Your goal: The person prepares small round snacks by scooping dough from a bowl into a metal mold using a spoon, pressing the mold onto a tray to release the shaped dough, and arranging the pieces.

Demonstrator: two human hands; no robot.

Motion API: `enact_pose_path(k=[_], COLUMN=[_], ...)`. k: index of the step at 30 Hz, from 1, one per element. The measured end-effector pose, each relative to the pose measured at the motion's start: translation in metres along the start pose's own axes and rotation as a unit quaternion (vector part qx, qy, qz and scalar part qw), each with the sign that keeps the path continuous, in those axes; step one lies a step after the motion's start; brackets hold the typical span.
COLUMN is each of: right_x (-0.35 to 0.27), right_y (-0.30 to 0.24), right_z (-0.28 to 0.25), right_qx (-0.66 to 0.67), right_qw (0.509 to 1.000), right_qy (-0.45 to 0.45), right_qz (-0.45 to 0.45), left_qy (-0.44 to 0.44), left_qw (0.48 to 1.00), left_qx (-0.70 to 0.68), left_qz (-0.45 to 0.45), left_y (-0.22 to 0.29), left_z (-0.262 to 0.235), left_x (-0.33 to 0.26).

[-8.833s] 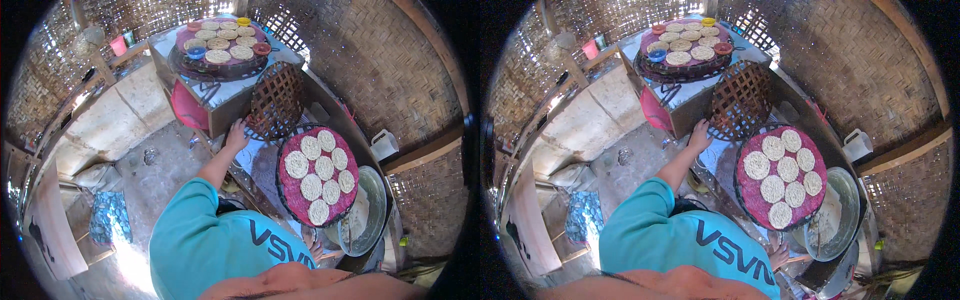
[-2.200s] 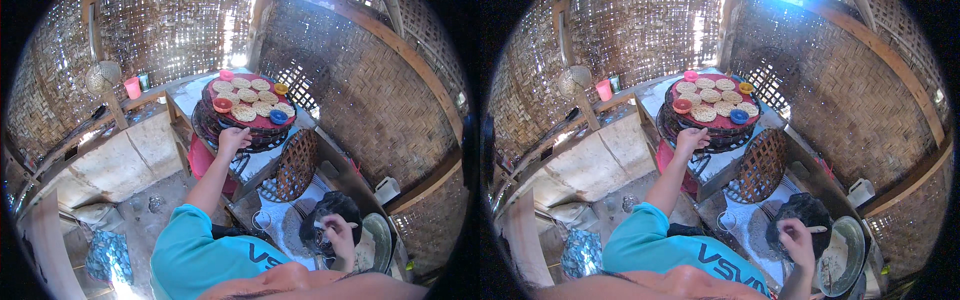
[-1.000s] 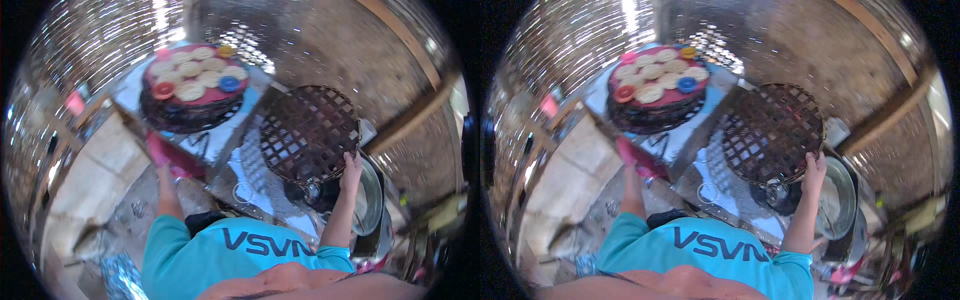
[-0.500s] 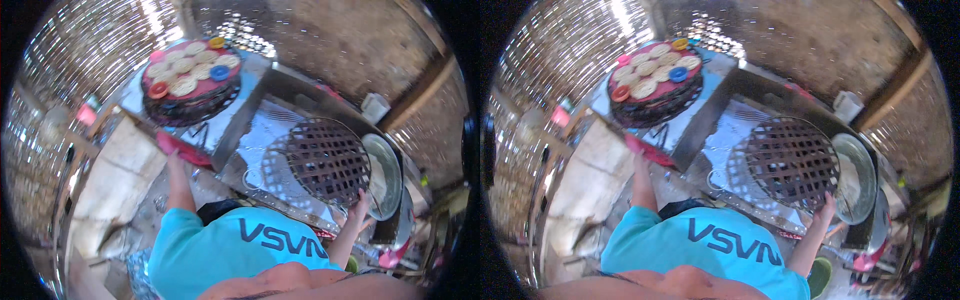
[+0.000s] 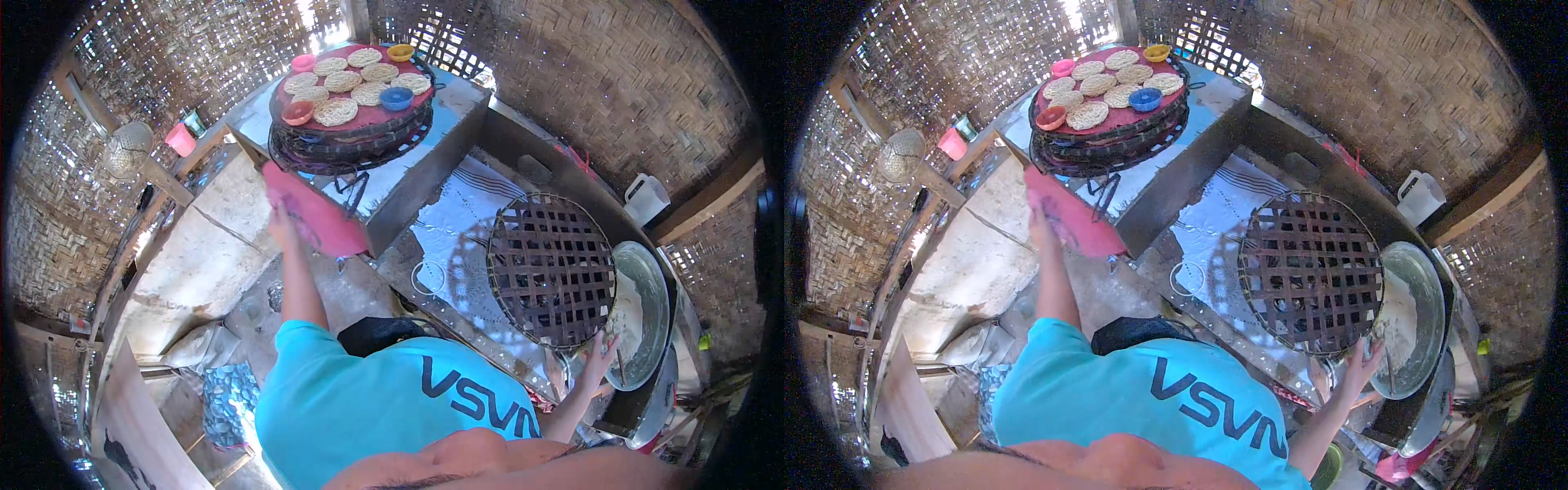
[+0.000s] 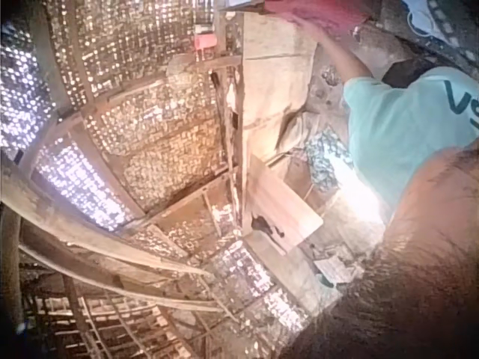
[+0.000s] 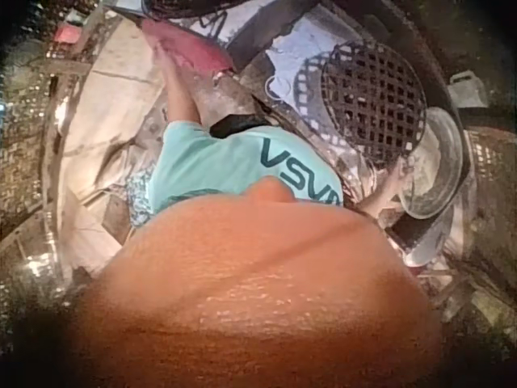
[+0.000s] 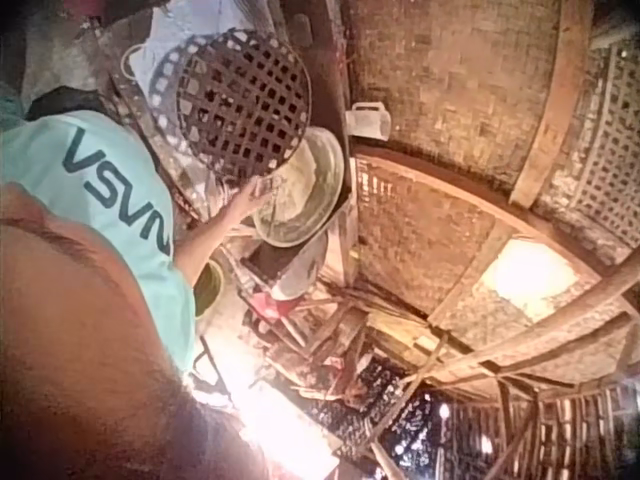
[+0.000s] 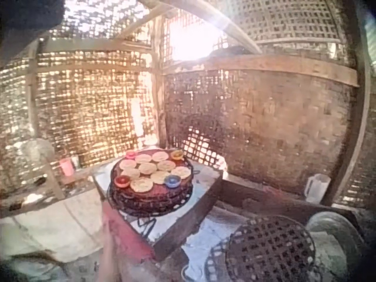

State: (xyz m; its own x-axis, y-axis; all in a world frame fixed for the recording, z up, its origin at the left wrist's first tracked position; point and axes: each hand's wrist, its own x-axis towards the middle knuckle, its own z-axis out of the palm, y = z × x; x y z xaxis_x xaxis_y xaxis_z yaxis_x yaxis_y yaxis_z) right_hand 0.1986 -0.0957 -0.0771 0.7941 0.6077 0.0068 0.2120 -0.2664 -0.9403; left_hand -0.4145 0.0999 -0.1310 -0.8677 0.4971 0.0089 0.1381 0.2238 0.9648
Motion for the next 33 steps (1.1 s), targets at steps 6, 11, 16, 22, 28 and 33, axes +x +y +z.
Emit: enact_pose_path(k=[6,11,16,22,28,33], right_x=[0.000,-0.028,-0.094,-0.090,-0.017,0.062], right_y=[-0.007,-0.057,-0.141,-0.148,-0.153,-0.081], right_z=[-0.021,0.006,0.048,0.054,0.030,0.036], right_qx=[0.043,0.057,0.000,0.003,0.094,0.080], right_qw=[0.998,0.973,0.789,0.872,0.933,0.965], right_qy=[0.006,-0.146,-0.425,-0.316,-0.251,-0.193], right_qz=[-0.041,-0.169,-0.443,-0.373,-0.239,-0.162], left_qy=[-0.095,-0.137,-0.250,-0.364,-0.546,-0.678], left_qw=[0.892,0.873,0.886,0.808,0.765,0.666], left_qx=[-0.440,-0.465,-0.379,-0.434,-0.331,-0.288], left_qz=[0.042,0.062,0.100,0.163,0.082,0.122], left_y=[0.065,0.143,0.205,0.242,0.279,0.265], left_z=[-0.093,-0.103,-0.025,0.045,0.070,0.113], left_x=[-0.024,-0.099,-0.199,-0.265,-0.298,-0.312])
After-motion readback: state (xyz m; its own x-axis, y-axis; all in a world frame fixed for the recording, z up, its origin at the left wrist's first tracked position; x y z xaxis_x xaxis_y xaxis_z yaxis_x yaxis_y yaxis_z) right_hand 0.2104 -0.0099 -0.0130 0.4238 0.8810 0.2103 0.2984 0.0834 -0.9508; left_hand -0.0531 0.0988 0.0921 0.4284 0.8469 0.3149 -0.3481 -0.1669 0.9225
